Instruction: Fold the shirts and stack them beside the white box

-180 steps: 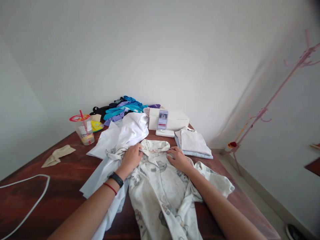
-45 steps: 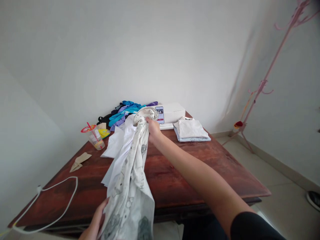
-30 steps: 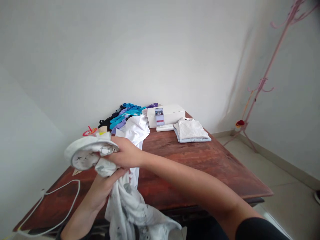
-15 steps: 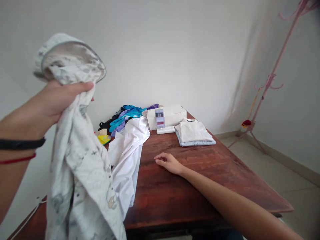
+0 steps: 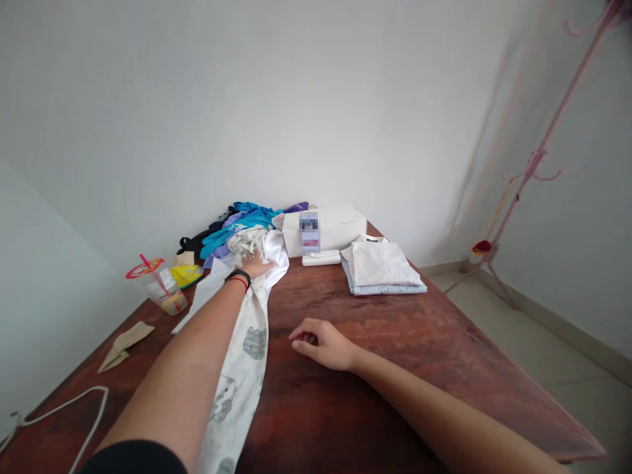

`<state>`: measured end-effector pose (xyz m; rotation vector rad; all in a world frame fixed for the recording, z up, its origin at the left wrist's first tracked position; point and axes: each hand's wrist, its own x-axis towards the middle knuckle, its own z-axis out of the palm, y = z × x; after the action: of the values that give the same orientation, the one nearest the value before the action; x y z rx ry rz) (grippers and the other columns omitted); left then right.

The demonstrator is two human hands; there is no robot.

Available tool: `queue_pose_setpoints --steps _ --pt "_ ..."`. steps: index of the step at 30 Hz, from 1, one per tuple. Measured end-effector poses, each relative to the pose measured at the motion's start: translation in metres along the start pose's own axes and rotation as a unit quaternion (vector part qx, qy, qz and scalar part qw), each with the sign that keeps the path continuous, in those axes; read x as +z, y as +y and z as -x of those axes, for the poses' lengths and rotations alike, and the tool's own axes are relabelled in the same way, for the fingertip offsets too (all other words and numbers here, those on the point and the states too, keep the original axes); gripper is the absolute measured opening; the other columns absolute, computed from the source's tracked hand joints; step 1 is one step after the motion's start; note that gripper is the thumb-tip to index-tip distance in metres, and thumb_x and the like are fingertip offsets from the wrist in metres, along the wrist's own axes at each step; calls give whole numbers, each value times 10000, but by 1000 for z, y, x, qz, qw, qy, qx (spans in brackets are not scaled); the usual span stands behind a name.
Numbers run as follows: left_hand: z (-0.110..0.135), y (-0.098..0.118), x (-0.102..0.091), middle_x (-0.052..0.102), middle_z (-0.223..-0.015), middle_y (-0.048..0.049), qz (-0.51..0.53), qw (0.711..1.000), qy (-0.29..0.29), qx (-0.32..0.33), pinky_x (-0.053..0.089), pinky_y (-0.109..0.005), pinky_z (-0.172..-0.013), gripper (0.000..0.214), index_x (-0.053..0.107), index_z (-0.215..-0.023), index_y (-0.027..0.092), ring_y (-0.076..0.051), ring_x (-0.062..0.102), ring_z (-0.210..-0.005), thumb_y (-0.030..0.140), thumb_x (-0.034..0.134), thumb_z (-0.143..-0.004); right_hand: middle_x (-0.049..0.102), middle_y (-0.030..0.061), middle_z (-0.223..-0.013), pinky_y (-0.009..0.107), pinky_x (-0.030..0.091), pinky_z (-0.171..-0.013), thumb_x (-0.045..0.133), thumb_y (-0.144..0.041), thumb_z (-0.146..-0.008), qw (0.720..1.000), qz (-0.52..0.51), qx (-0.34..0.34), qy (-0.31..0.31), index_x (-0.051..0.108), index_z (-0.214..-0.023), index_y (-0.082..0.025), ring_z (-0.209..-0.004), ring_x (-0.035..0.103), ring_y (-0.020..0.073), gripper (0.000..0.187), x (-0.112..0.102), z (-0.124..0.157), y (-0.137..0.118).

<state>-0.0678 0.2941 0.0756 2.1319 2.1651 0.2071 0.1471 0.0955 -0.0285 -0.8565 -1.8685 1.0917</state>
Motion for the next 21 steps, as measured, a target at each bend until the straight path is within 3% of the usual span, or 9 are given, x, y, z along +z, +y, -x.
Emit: queue_pose_setpoints --steps 2,5,8,10,14,16,18,21 --pt "-2 -6 14 111 -1628 -343 -4 1000 -12 -23 202 -653 -1153 1062 159 -1584 10 -519 143 -1495 638 612 -858 698 54 -914 280 499 -703 661 -322 -894 1000 15 -8 -3 764 -996 -195 -752 627 159 192 0 0 0" --pt "-2 -8 18 42 -1649 -313 -10 999 -16 -32 146 -661 -1163 1054 111 -1602 42 -509 68 -1510 602 615 -865 701 56 -920 277 500 -703 654 -314 -899 1000 28 -10 -4 768 -992 -197 -758 631 161 187 0 0 -1" --pt "15 -1 20 51 -1633 -341 -13 1000 -20 -19 160 -637 -1161 1011 185 -1577 0 -548 90 -1486 575 618 -866 707 54 -920 276 497 -705 649 -316 -906 999 42 -5 -3 771 -989 -204 -764 634 164 185 -1 0 -2" --pt "40 5 24 118 -1634 -324 -13 999 -31 11 164 -633 -1163 938 314 -1543 16 -545 116 -1484 564 637 -853 714 53 -924 277 494 -710 644 -319 -911 999 48 -4 -3 772 -987 -206 -766 633 166 187 -1 0 -3" --pt "109 9 41 373 -1601 -175 5 991 -59 118 174 -599 -1197 676 526 -1457 191 -429 255 -1499 578 561 -903 730 52 -955 285 480 -726 620 -315 -927 999 43 0 5 756 -998 -204 -791 626 175 190 -4 0 -6" --pt "140 6 48 447 -1567 -126 55 967 -81 237 238 -502 -1215 567 538 -1452 217 -340 338 -1484 499 492 -962 723 44 -905 290 471 -729 593 -333 -945 999 43 -4 9 742 -939 -195 -783 612 176 203 -6 0 -7" --pt "160 3 54 529 -1508 -90 127 929 -80 337 310 -398 -1200 472 565 -1423 219 -254 440 -1428 377 461 -990 699 36 -835 298 469 -737 570 -372 -963 999 46 -10 9 720 -847 -191 -771 597 177 262 -8 -1 -8" --pt "171 2 61 680 -1304 -79 196 905 -32 376 433 -339 -1099 361 666 -1274 202 -213 607 -1232 245 465 -977 674 35 -807 312 476 -760 564 -429 -968 999 37 -3 11 718 -854 -194 -782 600 185 303 -9 -1 -7"
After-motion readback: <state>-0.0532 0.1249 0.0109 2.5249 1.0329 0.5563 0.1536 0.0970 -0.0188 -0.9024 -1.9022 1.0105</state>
